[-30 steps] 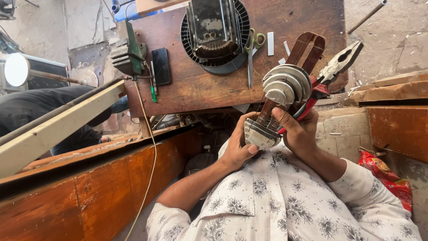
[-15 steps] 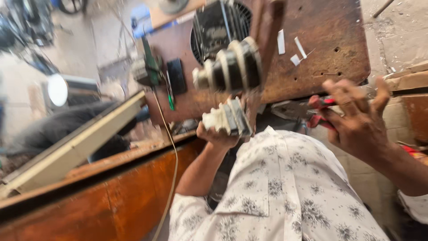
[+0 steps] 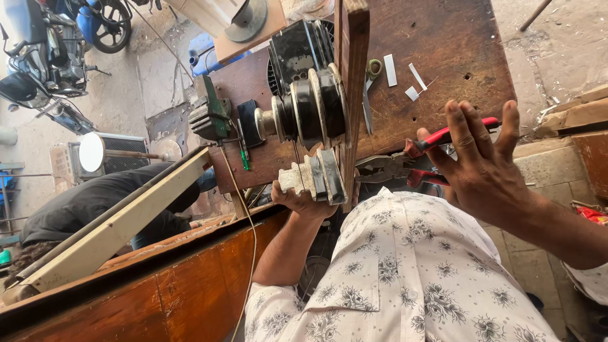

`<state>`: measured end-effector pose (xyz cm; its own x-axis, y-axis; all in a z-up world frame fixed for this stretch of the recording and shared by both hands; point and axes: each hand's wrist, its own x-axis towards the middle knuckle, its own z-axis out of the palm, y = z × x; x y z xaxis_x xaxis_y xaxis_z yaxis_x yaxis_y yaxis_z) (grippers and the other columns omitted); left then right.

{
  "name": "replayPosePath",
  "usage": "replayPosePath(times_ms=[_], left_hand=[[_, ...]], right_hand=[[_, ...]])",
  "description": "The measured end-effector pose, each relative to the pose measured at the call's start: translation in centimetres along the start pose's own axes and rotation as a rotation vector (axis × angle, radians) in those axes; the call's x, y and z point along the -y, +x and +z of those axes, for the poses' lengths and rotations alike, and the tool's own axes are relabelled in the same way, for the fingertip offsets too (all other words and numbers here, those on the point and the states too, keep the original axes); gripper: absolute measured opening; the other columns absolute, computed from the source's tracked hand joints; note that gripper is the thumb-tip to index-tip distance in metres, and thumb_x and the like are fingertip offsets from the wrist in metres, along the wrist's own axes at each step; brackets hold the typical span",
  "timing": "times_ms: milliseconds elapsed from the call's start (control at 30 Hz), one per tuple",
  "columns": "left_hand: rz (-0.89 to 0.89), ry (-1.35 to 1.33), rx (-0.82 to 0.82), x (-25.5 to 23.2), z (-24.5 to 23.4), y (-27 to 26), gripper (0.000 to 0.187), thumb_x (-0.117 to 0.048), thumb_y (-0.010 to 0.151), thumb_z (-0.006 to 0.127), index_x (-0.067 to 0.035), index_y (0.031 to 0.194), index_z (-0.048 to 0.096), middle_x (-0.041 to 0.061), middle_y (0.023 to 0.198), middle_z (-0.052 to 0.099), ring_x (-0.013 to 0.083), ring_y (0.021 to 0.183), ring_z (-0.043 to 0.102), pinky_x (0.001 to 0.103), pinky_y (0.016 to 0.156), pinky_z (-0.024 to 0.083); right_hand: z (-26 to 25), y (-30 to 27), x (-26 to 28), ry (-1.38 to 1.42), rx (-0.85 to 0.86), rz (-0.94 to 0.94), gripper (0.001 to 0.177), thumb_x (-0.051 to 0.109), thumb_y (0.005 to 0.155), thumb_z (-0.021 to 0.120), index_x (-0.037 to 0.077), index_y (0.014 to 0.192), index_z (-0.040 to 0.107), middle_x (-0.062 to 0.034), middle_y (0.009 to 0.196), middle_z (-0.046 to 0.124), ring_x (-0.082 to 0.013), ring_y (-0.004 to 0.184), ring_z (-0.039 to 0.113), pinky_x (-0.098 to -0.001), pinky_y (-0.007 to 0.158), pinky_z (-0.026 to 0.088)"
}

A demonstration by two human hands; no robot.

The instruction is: The person winds copper wire around a wooden jig holding two metal fan motor components. They repeatedly wrap the wire, use pliers to cut and tuck the wire ends, and rotate the jig to continue winding. The person places the jig on the workbench and briefly reaches for a container before the clip ends.

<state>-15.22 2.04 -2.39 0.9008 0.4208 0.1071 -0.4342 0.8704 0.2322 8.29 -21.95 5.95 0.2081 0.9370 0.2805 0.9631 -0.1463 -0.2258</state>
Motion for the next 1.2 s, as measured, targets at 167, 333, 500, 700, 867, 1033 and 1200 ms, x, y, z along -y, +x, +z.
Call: replayPosePath(times_ms=[167, 333, 500, 700, 867, 1033, 1200], left_hand=[[-0.113, 0.067, 0.253, 0.2, -0.7, -0.5, 0.103, -0.08, 0.082, 0.054, -0.014, 0.161, 0.044, 0.023, 0.143, 0.058, 0.0367, 0.118, 0.068, 0.055, 0.09, 0.06], [-0.023, 0.07, 0.067, -0.2, -2.3, -1.5, 0.103, -0.082, 0.087, 0.055, -0.008, 0.157, 0.041, 0.018, 0.148, 0.055, 0.0309, 0.122, 0.064, 0.055, 0.096, 0.058], [0.188, 0.422, 0.043, -0.2, -4.6, -2.5, 0.101, -0.072, 0.085, 0.067, -0.009, 0.158, 0.035, 0.012, 0.15, 0.052, 0.0261, 0.129, 0.058, 0.049, 0.106, 0.05], [-0.002, 0.17, 0.059, -0.7, -6.8, -3.4, 0.105, -0.07, 0.082, 0.07, -0.009, 0.158, 0.034, 0.015, 0.148, 0.053, 0.0279, 0.129, 0.058, 0.049, 0.105, 0.052], [-0.054, 0.156, 0.075, -1.1, -6.8, -3.6, 0.107, -0.069, 0.078, 0.072, -0.008, 0.158, 0.033, 0.016, 0.145, 0.054, 0.0294, 0.13, 0.059, 0.05, 0.105, 0.055], [-0.146, 0.255, 0.105, -1.6, -2.5, -1.8, 0.11, -0.067, 0.075, 0.074, -0.008, 0.158, 0.031, 0.018, 0.143, 0.055, 0.0308, 0.13, 0.059, 0.05, 0.104, 0.057], [-0.256, 0.622, 0.187, -2.1, 4.9, 1.7, 0.122, -0.077, 0.066, 0.078, -0.005, 0.154, 0.036, 0.017, 0.142, 0.055, 0.0271, 0.132, 0.058, 0.044, 0.117, 0.05]], right_hand=[[-0.9, 0.8, 0.4, -0.029, 0.008, 0.005, 0.065, 0.015, 0.083, 0.076, 0.011, 0.147, 0.063, -0.0375, 0.161, 0.027, -0.0423, 0.153, 0.03, -0.0794, 0.118, 0.003], [-1.7, 1.0, 1.1, -0.029, -0.002, -0.009, 0.059, 0.012, 0.078, 0.076, 0.012, 0.137, 0.068, -0.0259, 0.147, 0.045, -0.0372, 0.143, 0.042, -0.0768, 0.121, 0.011], [-1.5, 1.1, 0.5, -0.014, -0.051, -0.026, 0.038, 0.008, 0.079, 0.075, 0.007, 0.116, 0.064, -0.0201, 0.139, 0.05, -0.0339, 0.137, 0.047, -0.0619, 0.117, 0.031], [-1.6, 1.4, 0.3, 0.01, -0.165, -0.019, 0.078, 0.021, 0.074, 0.08, 0.001, 0.144, 0.051, -0.0177, 0.124, 0.052, -0.0344, 0.117, 0.052, -0.055, 0.105, 0.037], [-2.0, 1.7, 0.9, 0.095, -0.084, 0.009, 0.078, 0.021, 0.065, 0.084, 0.002, 0.135, 0.057, -0.0175, 0.118, 0.055, -0.0347, 0.11, 0.054, -0.0525, 0.099, 0.04], [-1.3, 1.2, 0.3, 0.208, 0.026, 0.008, 0.065, 0.015, 0.061, 0.081, 0.0, 0.121, 0.062, -0.0206, 0.108, 0.062, -0.035, 0.101, 0.062, -0.0516, 0.093, 0.05], [0.2, 0.2, -0.5, 0.439, 0.292, 0.052, 0.061, 0.019, 0.068, 0.079, 0.005, 0.125, 0.063, -0.0165, 0.111, 0.067, -0.0315, 0.103, 0.065, -0.0482, 0.094, 0.052]])
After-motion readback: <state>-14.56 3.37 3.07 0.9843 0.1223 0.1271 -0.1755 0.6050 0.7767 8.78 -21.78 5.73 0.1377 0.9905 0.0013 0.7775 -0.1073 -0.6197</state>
